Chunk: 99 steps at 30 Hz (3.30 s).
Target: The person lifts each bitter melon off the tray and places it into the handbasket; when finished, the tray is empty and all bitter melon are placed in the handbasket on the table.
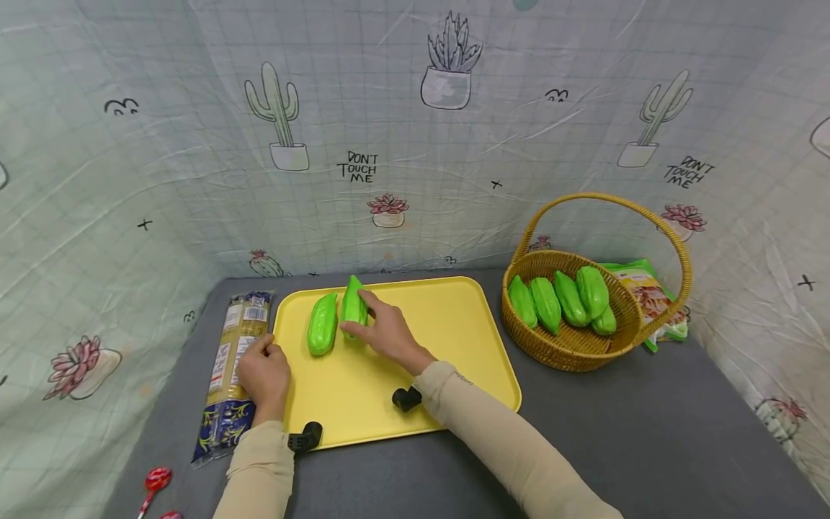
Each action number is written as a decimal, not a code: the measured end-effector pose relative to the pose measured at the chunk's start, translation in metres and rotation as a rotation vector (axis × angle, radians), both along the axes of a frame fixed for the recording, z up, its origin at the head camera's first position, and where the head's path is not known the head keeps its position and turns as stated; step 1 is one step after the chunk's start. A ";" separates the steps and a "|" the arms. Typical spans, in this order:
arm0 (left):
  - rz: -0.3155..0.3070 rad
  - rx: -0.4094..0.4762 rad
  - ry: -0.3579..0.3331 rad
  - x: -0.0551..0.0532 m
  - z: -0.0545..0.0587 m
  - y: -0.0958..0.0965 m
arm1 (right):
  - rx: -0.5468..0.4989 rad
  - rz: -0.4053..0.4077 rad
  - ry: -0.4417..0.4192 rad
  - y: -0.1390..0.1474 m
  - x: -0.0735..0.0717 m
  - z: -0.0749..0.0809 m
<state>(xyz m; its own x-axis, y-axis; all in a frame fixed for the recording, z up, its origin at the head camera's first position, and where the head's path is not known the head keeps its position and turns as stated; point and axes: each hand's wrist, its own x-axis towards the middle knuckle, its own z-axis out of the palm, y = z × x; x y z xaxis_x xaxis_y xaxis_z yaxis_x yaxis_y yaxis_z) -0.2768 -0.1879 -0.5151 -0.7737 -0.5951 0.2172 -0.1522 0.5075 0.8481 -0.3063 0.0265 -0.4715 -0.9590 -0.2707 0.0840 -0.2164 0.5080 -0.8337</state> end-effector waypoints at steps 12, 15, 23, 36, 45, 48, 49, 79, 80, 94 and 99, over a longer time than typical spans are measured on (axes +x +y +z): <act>-0.002 -0.018 0.003 0.001 0.000 0.000 | -0.057 0.028 0.032 0.016 0.007 0.012; -0.001 -0.020 0.004 0.002 0.001 0.001 | -0.060 0.029 0.032 0.018 0.009 0.014; 0.000 -0.026 0.006 0.001 0.003 0.001 | -0.063 0.019 0.039 0.025 0.010 0.019; 0.003 -0.018 0.002 0.000 0.005 0.000 | -0.106 -0.023 0.056 0.050 0.018 0.025; -0.004 -0.011 -0.010 0.002 0.003 -0.003 | -0.127 -0.020 0.073 0.063 0.022 0.023; -0.005 0.006 -0.027 0.003 0.002 -0.002 | -0.123 -0.024 0.083 0.068 0.023 0.023; -0.005 0.012 -0.032 0.004 0.003 -0.002 | -0.125 -0.025 0.086 0.070 0.024 0.024; -0.008 0.024 -0.045 0.000 0.004 -0.001 | -0.106 -0.132 0.101 0.153 0.039 0.041; -0.007 0.024 -0.046 0.000 0.004 -0.001 | -0.113 -0.134 0.099 0.157 0.040 0.042; -0.016 0.028 -0.043 0.001 0.003 0.000 | -0.049 -0.235 0.123 0.207 0.048 0.050; -0.019 0.033 -0.042 0.001 0.001 0.001 | 0.000 -0.280 0.157 0.228 0.052 0.053</act>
<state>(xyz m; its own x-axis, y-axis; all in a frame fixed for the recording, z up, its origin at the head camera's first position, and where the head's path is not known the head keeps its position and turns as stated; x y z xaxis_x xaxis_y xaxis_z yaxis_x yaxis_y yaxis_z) -0.2761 -0.1869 -0.5139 -0.7932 -0.5864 0.1645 -0.1785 0.4821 0.8577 -0.2542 0.2540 -0.4186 -0.9716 0.0022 0.2366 -0.1939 0.5662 -0.8012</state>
